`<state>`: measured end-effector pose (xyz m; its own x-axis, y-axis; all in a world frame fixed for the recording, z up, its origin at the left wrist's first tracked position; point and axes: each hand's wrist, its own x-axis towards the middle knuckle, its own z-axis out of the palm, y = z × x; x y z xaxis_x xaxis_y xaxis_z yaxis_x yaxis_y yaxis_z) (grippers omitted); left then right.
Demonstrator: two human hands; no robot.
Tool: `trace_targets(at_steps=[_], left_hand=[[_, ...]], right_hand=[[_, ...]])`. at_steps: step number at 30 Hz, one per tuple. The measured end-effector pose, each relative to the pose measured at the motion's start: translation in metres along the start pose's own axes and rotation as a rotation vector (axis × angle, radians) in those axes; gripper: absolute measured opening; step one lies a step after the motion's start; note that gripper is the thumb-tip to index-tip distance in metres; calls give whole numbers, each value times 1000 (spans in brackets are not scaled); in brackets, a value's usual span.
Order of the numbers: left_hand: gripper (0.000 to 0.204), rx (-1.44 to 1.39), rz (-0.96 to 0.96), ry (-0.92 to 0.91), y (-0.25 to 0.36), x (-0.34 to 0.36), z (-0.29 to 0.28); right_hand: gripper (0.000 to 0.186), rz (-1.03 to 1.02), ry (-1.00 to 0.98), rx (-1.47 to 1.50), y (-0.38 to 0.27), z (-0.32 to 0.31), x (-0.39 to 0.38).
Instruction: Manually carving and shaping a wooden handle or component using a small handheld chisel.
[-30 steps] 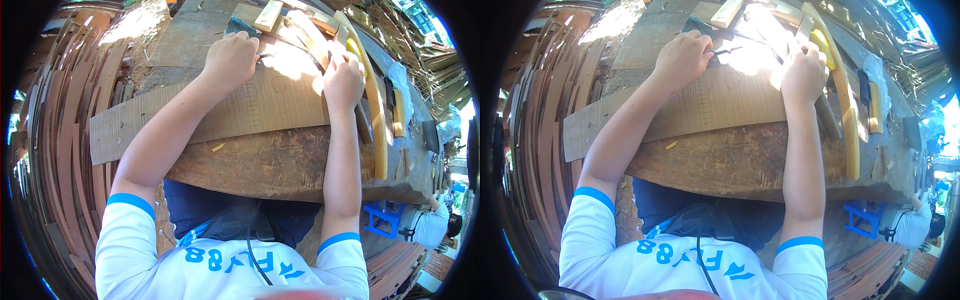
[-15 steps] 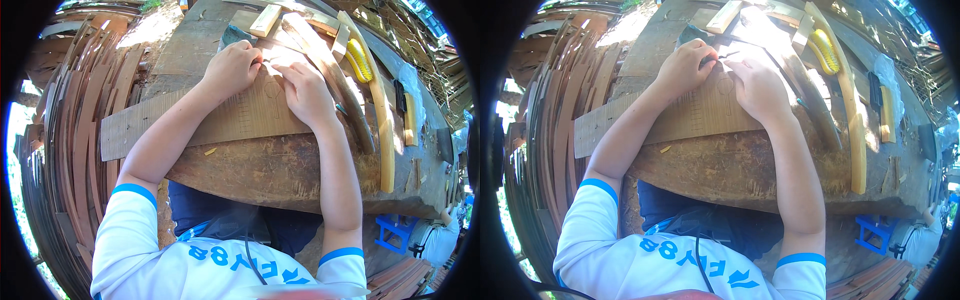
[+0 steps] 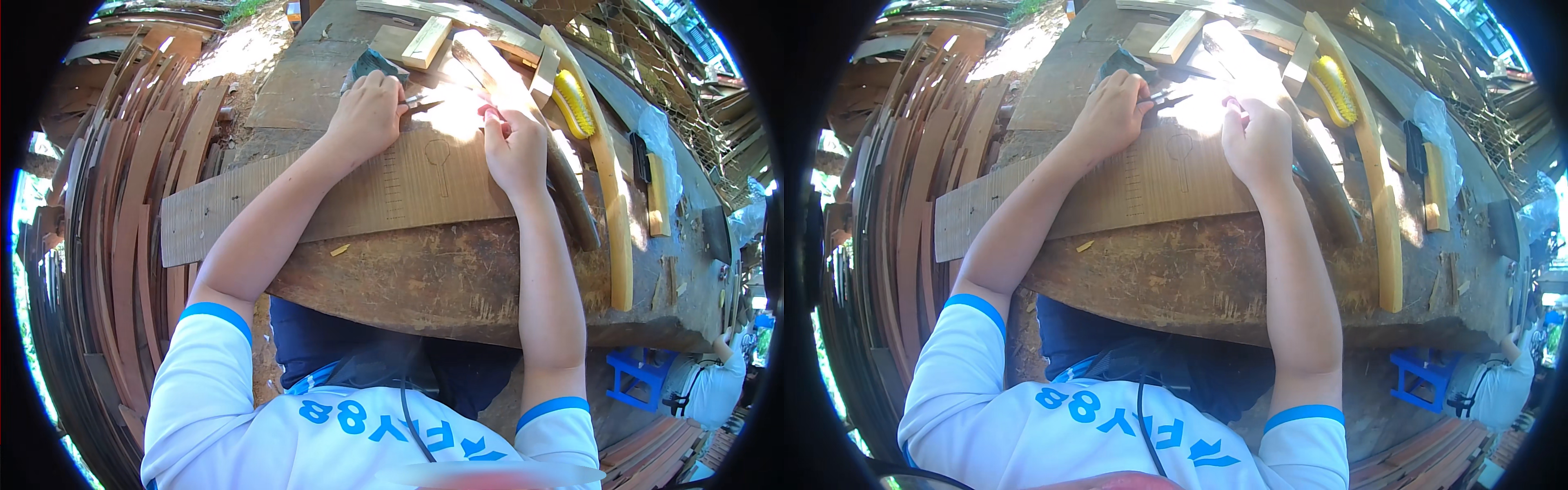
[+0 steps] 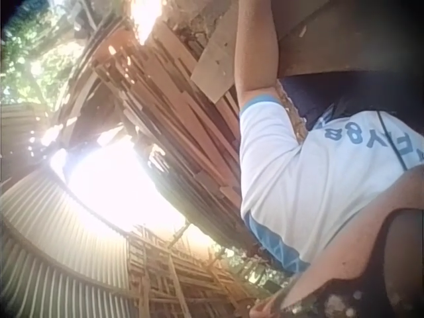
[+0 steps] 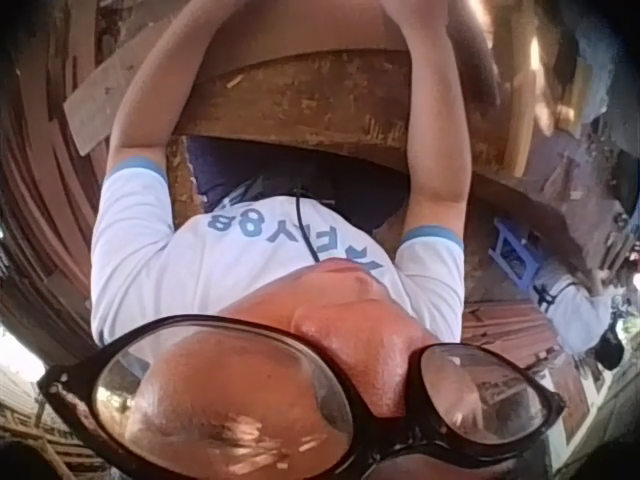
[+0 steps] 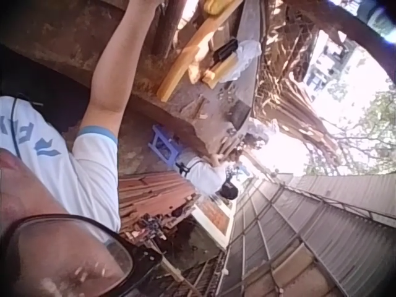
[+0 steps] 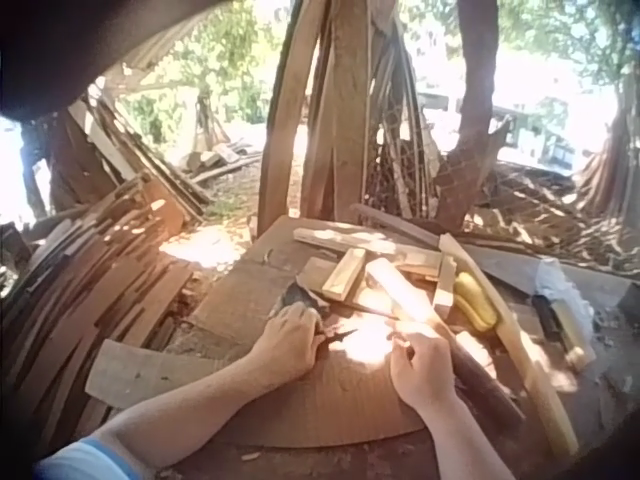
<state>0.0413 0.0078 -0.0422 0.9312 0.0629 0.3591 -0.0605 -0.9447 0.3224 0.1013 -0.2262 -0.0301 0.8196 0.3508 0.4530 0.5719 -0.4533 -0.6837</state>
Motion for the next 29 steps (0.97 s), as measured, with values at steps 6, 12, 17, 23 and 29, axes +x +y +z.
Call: trace_targets(at_steps=[6, 12, 17, 23, 29], left_hand=[[14, -50, 30, 35, 11, 2, -1], [16, -499, 350, 187, 41, -1, -22], [18, -613, 136, -86, 41, -2, -34], [22, -264, 77, -76, 13, 1, -16], [33, -242, 25, -49, 24, -4, -20]], right_hand=[[27, -37, 27, 51, 5, 6, -1], [42, 226, -244, 780, -19, 3, -3], [31, 317, -228, 876, -26, 0, -3], [27, 409, -15, 644, -5, -4, -1], [43, 399, -212, 446, -19, -5, 1]])
